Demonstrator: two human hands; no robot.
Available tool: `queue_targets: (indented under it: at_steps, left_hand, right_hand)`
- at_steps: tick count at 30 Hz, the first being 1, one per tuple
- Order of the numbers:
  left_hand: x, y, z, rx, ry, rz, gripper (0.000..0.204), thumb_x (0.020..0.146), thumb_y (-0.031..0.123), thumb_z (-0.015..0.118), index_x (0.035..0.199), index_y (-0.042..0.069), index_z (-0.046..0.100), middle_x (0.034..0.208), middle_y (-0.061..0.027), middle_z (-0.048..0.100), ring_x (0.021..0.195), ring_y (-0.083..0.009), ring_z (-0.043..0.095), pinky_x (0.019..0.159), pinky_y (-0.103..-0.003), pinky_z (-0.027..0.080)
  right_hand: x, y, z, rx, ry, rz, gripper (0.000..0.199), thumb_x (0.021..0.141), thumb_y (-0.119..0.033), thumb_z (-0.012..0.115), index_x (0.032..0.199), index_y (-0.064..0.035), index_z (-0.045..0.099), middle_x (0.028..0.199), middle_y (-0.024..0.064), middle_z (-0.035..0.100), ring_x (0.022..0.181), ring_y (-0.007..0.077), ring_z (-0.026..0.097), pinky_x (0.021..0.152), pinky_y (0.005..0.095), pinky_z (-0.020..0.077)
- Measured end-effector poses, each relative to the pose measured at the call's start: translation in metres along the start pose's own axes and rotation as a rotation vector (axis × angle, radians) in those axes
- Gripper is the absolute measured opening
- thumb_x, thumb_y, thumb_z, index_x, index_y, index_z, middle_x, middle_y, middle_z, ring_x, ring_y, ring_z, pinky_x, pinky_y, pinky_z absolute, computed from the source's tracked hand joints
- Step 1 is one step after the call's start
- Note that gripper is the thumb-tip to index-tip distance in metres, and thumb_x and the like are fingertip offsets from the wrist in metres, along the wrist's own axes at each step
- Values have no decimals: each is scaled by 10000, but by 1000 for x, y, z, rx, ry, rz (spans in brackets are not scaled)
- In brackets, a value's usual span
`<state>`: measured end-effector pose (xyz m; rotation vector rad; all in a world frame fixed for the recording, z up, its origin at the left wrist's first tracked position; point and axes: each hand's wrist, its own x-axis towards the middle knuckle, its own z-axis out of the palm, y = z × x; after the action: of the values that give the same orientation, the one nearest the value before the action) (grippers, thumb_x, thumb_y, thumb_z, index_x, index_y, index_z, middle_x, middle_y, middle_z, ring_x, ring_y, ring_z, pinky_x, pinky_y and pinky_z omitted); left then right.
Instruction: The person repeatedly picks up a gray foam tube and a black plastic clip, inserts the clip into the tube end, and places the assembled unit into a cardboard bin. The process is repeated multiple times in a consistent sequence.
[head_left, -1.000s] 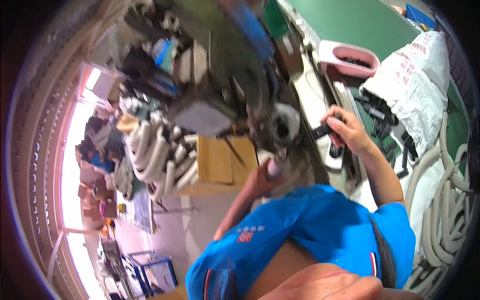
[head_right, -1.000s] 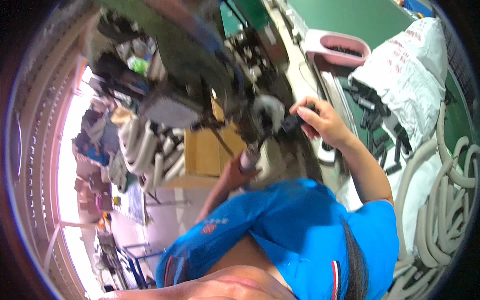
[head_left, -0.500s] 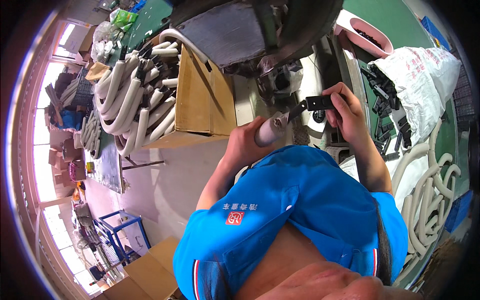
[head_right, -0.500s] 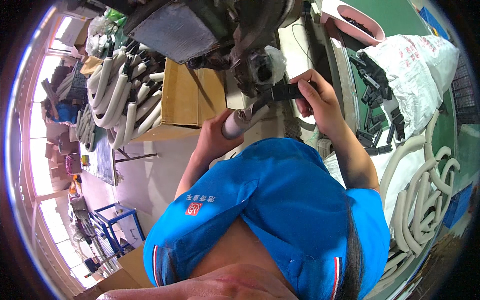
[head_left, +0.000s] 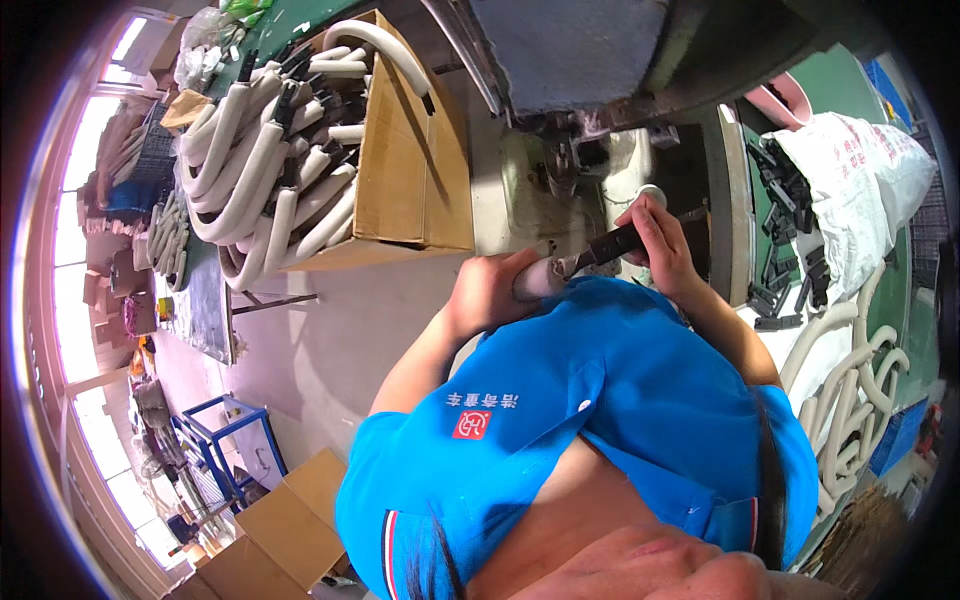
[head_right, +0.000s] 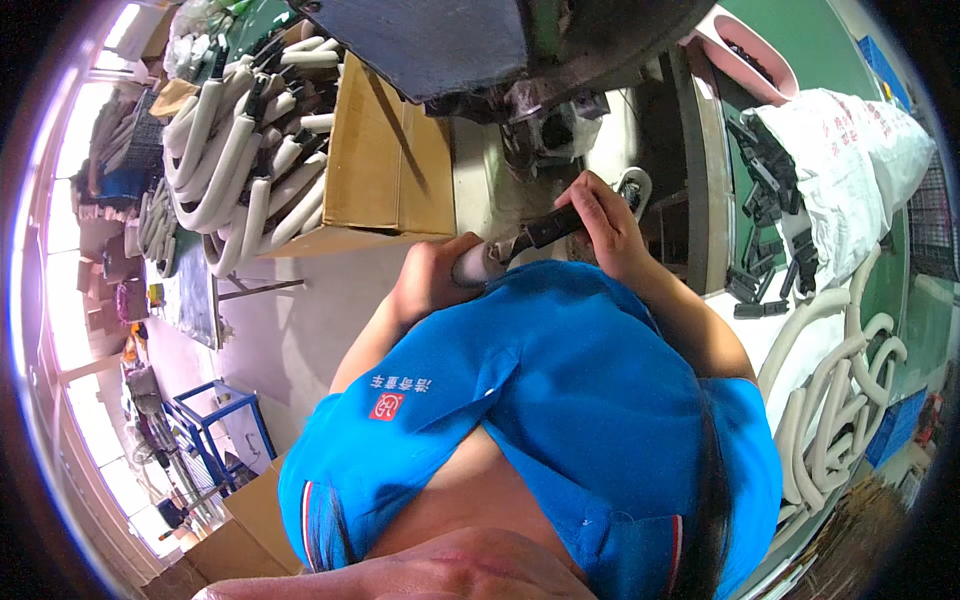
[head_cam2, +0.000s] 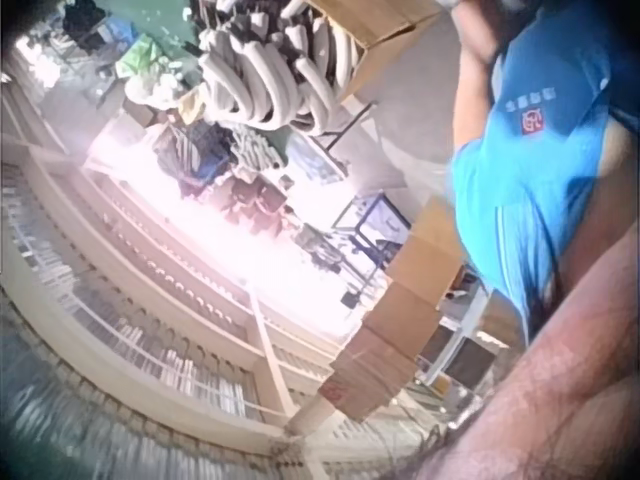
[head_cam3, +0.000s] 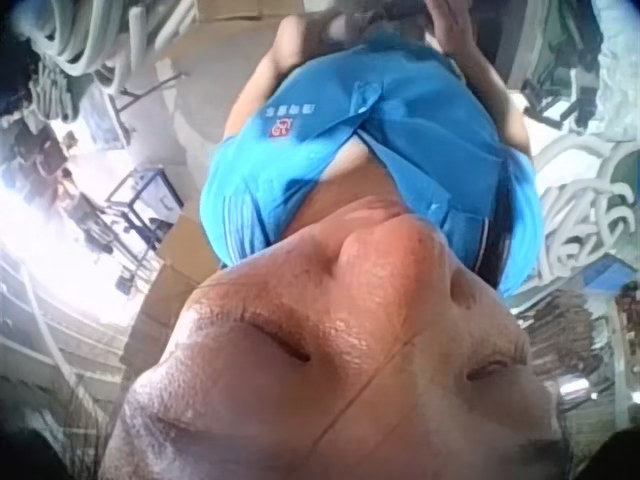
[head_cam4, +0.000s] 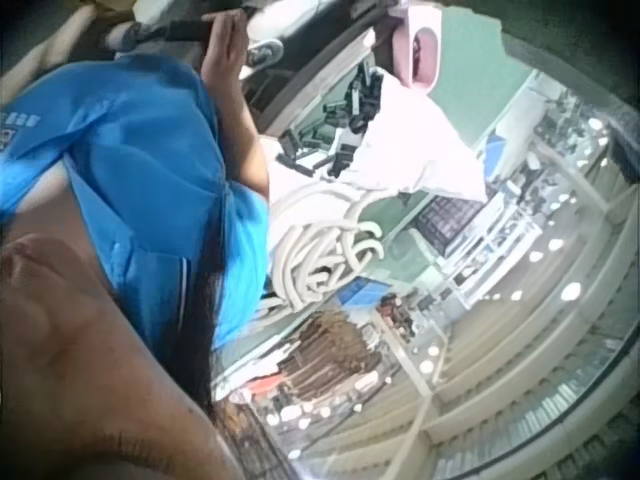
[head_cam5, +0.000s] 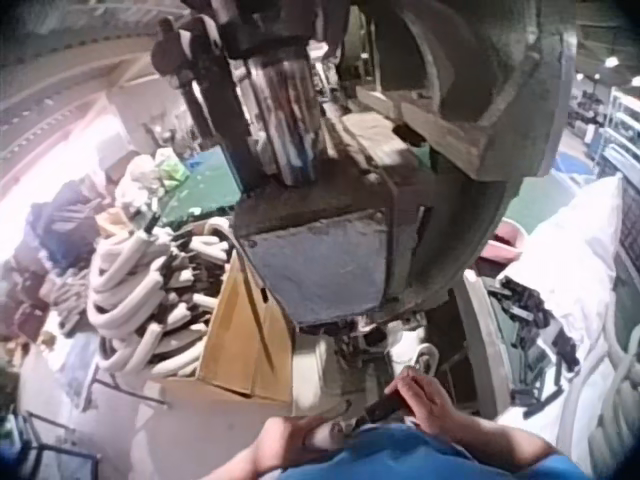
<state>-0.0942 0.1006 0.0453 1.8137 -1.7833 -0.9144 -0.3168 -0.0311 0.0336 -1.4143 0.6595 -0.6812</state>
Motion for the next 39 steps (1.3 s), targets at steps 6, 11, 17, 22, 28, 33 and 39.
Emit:
queue_targets:
  at_steps: [6,11,17,22,28,33,39]
  left_hand:
    - [26,-24,2,204,247,61,291,603,194,720,859,129,597,755,-123,639,703,-328,630,617,-412,504]
    - [46,-18,-15,216,217,57,274,622,205,703,867,134,602,738,-128,636,712,-332,629,614,-417,503]
    - [74,-17,-31,326,223,-26,381,633,275,694,979,131,626,801,-152,654,757,-339,637,661,-413,515]
    - [94,-21,-38,297,173,-140,314,662,284,646,935,136,599,821,-143,657,806,-336,632,697,-426,509]
    - [85,-22,-33,366,80,-215,460,626,297,669,1057,146,622,879,-154,662,843,-331,630,734,-415,510]
    - [87,-21,-43,235,151,-179,451,621,298,676,1046,155,632,894,-151,666,856,-335,630,744,-414,511]
    - [98,-36,-41,285,25,-254,549,619,304,673,1140,140,608,957,-154,669,898,-321,636,799,-402,503]
  right_hand:
    - [27,40,14,-242,229,-146,307,1001,-259,382,804,-50,491,598,-11,377,531,60,340,492,243,303]
    - [49,27,16,-237,222,-191,283,995,-268,396,807,-84,498,561,-48,386,478,17,366,432,198,294]
    - [83,22,4,-253,223,-174,235,976,-211,432,961,-6,546,800,86,536,731,163,490,674,309,406]
    - [120,49,-1,-346,316,-306,290,945,-306,498,1062,-44,538,820,57,542,702,141,523,596,297,431]
    - [122,95,-7,-450,302,-122,354,919,-334,526,1126,-48,521,853,80,572,719,192,550,641,342,450]
    - [131,86,-15,-1073,336,-636,313,873,-221,529,1121,-31,516,976,191,570,886,353,540,801,436,432]
    - [137,87,-2,-628,290,87,452,919,-266,491,1273,10,431,1280,223,465,1176,357,448,968,393,364]
